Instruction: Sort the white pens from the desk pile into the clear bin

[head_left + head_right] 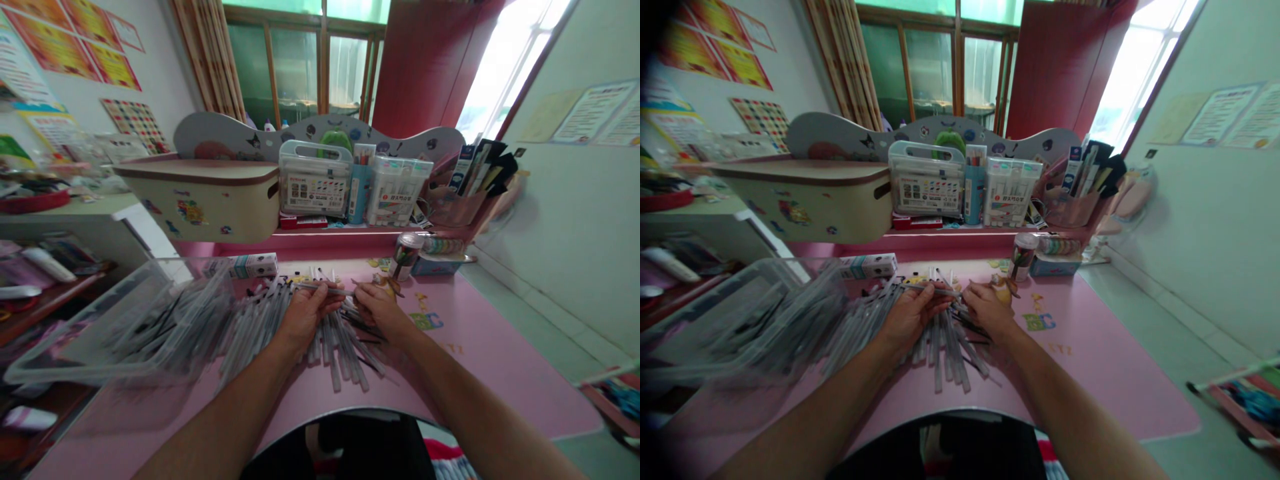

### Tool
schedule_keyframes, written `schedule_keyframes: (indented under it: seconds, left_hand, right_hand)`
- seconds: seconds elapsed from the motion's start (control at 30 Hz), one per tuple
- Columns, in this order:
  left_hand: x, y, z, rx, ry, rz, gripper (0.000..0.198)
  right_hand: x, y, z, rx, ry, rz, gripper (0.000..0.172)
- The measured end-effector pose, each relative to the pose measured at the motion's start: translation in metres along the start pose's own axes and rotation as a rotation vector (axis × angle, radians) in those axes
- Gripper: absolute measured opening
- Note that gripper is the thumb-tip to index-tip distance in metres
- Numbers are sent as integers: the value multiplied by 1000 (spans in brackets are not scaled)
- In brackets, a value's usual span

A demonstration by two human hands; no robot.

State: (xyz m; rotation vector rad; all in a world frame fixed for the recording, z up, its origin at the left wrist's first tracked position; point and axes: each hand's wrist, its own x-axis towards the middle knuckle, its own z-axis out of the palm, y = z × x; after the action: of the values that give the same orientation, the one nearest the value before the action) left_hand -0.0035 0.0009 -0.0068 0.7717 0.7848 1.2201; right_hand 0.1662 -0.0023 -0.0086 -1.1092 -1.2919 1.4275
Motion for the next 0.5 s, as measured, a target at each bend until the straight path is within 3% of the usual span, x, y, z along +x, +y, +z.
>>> schedule_keyframes:
  seconds: [0.1,0.2,0.3,0.4,0.5]
  left_hand:
    - [0,0,0,-7,5,-6,23]
    - [1,-1,0,-7,-2,-9,22]
    - [1,-2,0,1,-5,-3,22]
    - [0,-1,0,4,5,10,22]
    - [0,0,0,10,3,14,24]
  right_hand:
    - [0,1,1,118,27,6,30]
    - [1,5,-1,22,72,10,31]
    - [2,9,-2,-21,24,10,41]
    - [2,9,0,80,-10,30,34]
    - [1,8,2,77,62,39,33]
